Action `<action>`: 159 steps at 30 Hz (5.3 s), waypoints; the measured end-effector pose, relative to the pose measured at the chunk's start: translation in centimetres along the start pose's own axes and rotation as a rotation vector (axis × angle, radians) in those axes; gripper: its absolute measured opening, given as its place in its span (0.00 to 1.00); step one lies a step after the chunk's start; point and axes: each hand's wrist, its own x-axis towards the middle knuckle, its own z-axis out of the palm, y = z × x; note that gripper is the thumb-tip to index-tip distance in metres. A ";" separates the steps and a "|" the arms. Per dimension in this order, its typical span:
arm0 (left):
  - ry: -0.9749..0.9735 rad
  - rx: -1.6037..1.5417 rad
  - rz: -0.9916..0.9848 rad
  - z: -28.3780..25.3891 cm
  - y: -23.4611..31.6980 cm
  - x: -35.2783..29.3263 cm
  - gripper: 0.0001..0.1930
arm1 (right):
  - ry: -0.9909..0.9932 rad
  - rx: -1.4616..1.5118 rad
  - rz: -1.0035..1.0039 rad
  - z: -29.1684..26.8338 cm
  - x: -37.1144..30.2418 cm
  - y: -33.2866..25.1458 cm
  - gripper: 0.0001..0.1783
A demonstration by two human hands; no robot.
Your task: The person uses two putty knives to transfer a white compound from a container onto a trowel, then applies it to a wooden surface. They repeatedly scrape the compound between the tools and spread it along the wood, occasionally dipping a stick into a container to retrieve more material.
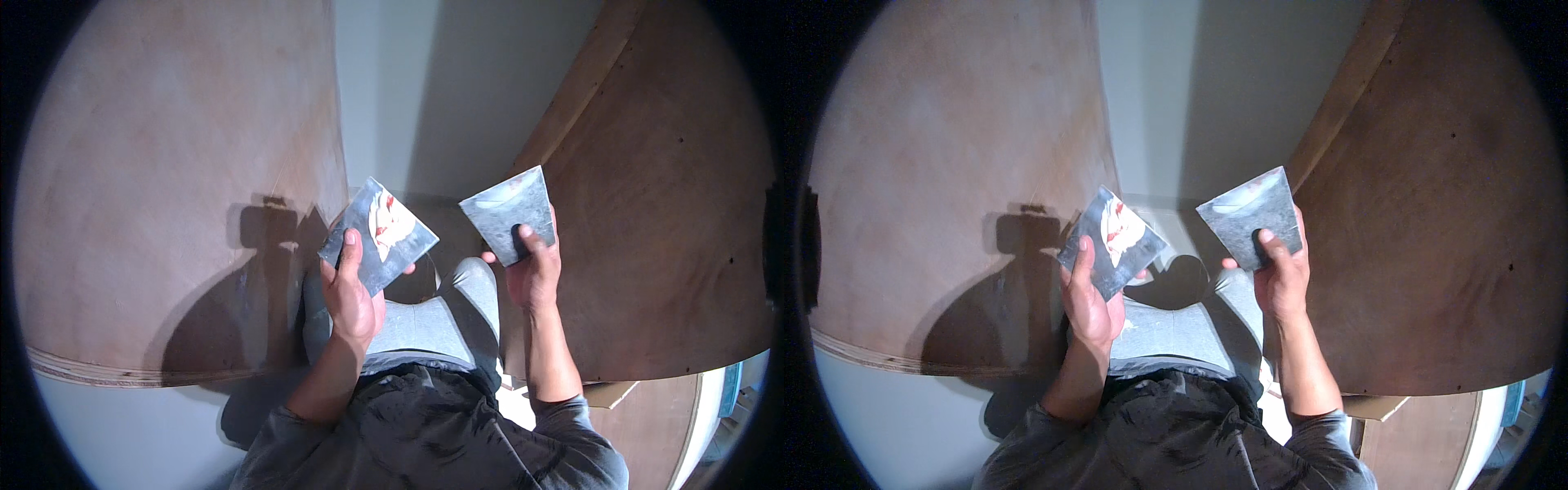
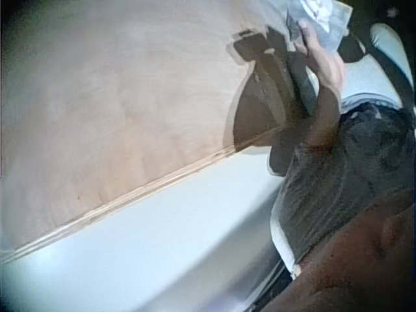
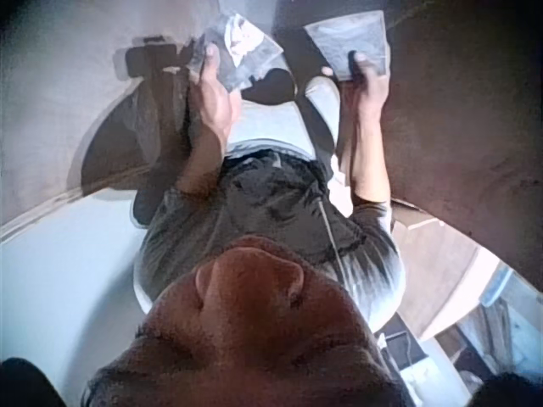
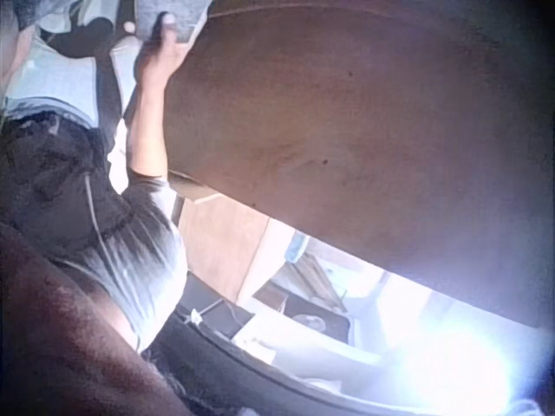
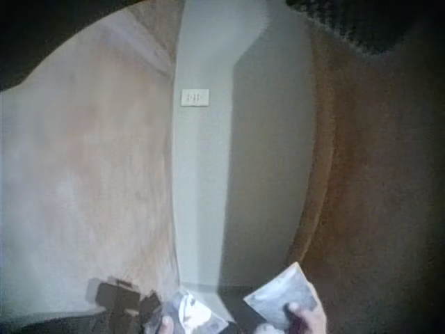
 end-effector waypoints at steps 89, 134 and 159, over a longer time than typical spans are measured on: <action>0.089 0.168 0.095 -1.9 -5.4 0.2 0.25 | 0.210 -0.176 0.157 -0.7 -4.1 3.3 0.25; 0.008 -0.361 -0.503 -4.7 -4.2 -1.1 0.22 | -0.001 -0.063 0.186 0.7 -1.7 7.2 0.29; -0.025 -0.027 -0.745 -4.0 -3.5 -0.4 0.20 | 0.028 0.260 0.481 -8.8 -3.5 6.9 0.15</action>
